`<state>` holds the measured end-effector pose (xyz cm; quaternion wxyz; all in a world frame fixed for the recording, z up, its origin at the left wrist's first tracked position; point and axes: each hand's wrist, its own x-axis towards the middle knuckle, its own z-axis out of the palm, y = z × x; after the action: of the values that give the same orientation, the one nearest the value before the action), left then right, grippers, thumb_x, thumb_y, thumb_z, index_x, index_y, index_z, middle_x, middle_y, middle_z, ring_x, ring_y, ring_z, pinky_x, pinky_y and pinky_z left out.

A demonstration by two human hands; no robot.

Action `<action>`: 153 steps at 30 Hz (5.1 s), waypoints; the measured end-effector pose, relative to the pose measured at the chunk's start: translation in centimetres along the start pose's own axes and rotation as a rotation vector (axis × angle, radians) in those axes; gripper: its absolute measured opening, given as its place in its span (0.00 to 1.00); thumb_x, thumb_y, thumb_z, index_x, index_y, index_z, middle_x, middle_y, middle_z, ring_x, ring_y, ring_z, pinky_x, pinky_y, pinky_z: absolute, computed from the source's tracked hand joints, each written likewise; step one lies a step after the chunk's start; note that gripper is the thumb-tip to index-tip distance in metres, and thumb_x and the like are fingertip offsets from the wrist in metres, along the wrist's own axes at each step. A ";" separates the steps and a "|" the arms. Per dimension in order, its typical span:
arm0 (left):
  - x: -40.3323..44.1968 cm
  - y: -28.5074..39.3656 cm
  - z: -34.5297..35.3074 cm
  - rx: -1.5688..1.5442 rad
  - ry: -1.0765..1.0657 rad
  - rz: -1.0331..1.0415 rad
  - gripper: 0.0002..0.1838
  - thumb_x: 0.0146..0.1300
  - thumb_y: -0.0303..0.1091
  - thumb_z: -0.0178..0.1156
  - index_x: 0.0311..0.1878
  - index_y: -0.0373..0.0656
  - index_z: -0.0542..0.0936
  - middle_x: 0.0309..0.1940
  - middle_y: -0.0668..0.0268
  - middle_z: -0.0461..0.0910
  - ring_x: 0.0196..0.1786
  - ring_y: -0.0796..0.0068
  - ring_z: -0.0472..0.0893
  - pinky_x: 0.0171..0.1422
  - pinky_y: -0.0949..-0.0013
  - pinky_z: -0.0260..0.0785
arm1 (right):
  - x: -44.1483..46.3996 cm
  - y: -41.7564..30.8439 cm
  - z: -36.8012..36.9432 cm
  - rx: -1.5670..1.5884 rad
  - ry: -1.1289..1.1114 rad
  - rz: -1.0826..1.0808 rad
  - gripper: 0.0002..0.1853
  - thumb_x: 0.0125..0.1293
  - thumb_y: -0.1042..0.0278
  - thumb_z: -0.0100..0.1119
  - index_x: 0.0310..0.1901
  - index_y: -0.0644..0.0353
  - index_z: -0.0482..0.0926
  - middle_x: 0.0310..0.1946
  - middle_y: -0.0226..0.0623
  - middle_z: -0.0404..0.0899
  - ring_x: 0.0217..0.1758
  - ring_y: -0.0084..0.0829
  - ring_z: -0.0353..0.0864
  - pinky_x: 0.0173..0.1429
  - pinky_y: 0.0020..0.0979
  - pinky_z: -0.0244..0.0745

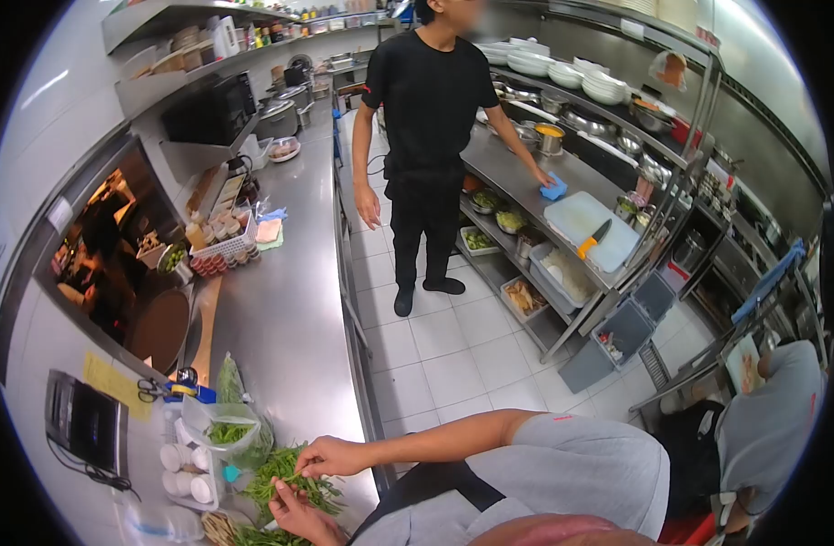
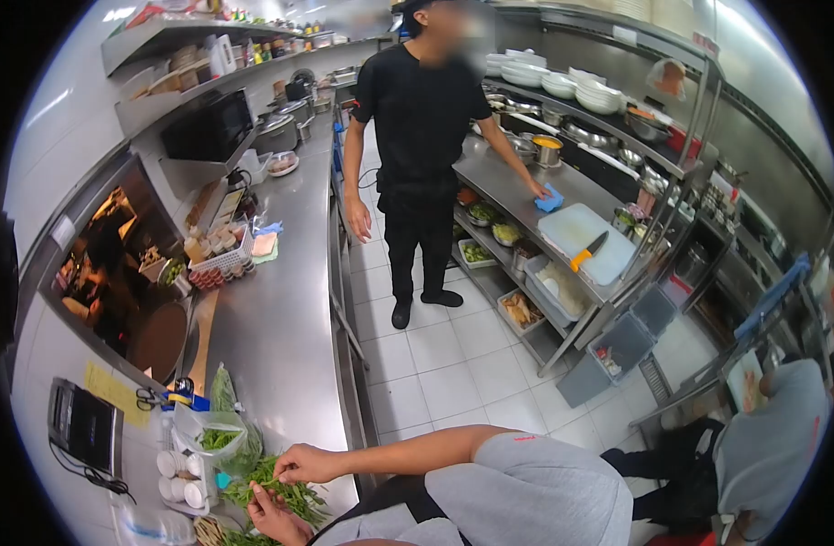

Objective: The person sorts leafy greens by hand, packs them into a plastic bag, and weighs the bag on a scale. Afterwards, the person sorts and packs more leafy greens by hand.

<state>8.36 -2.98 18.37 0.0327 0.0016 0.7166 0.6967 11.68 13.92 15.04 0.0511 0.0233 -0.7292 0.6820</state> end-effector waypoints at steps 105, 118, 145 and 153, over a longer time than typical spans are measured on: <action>-27.3 -4.9 29.3 -0.004 -1.394 -0.086 0.12 0.66 0.26 0.69 0.51 0.31 0.84 0.36 0.64 0.86 0.37 0.77 0.82 0.43 0.72 0.75 | -44.2 -1.2 -18.3 -0.070 0.828 0.289 0.09 0.76 0.68 0.59 0.46 0.66 0.81 0.36 0.29 0.82 0.40 0.18 0.77 0.48 0.27 0.74; -27.1 -5.7 29.2 0.082 -1.245 -0.087 0.10 0.66 0.27 0.69 0.46 0.31 0.87 0.34 0.64 0.87 0.35 0.78 0.83 0.43 0.72 0.77 | -43.2 1.9 -20.1 0.074 0.910 0.194 0.06 0.71 0.74 0.64 0.45 0.67 0.82 0.38 0.31 0.84 0.42 0.19 0.82 0.49 0.25 0.78; -16.9 -1.1 4.0 -0.303 -0.016 -0.099 0.17 0.77 0.35 0.59 0.57 0.30 0.82 0.46 0.59 0.86 0.42 0.78 0.81 0.48 0.73 0.75 | -22.0 -18.4 -20.0 0.254 0.686 -0.861 0.10 0.75 0.74 0.51 0.51 0.67 0.80 0.41 0.47 0.82 0.39 0.37 0.83 0.52 0.40 0.81; -11.4 -3.7 -4.7 -0.367 0.144 -0.120 0.16 0.76 0.36 0.61 0.55 0.32 0.84 0.43 0.63 0.86 0.39 0.80 0.81 0.49 0.74 0.75 | -3.0 6.8 -4.1 -0.886 -0.214 -0.142 0.15 0.70 0.61 0.66 0.54 0.58 0.87 0.46 0.46 0.89 0.48 0.48 0.89 0.57 0.49 0.82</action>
<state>19.63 -8.30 15.29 0.0227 -0.0970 0.5767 0.8108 14.18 18.39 8.25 0.0269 0.1193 -0.9483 0.2930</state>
